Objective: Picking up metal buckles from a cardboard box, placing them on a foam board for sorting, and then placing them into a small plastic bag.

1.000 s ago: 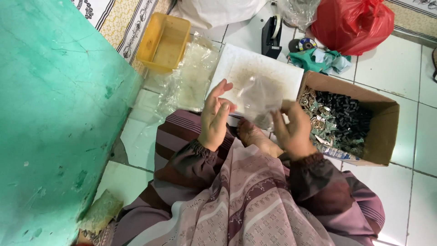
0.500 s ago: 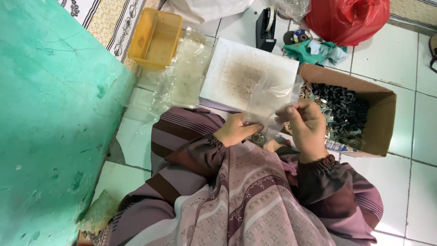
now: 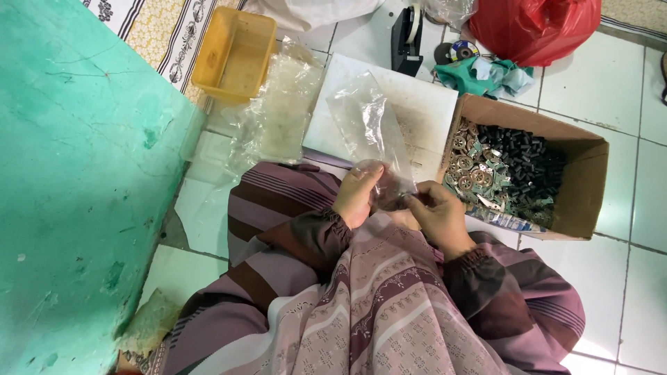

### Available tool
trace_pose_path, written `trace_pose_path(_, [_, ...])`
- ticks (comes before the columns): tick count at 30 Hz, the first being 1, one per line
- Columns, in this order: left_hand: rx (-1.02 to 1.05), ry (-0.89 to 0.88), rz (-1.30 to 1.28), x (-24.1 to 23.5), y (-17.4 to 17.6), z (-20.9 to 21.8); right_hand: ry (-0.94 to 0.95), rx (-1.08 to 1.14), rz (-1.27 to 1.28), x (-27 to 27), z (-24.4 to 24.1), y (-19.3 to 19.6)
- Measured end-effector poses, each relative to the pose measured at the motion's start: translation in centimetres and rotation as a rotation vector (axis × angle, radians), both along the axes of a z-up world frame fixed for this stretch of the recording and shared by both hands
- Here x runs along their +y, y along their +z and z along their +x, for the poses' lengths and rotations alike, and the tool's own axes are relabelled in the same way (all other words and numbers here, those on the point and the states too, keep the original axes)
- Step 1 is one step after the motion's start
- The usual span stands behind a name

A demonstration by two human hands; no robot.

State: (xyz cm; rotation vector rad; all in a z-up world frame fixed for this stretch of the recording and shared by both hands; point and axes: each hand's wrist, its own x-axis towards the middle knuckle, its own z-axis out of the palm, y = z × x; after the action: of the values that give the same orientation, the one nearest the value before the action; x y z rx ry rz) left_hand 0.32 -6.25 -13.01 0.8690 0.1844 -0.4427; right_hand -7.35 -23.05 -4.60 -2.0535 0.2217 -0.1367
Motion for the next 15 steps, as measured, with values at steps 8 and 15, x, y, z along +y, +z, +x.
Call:
trace_pose_path(8, [0.058, 0.030, 0.008, 0.6, 8.3, -1.5, -0.021, -0.025, 0.327, 0.7, 0.3, 3.2])
trace_pose_path(15, [-0.387, -0.056, 0.682, 0.0, 4.2, -2.0, 0.090, 0.205, 0.448, -1.4, 0.7, -1.2])
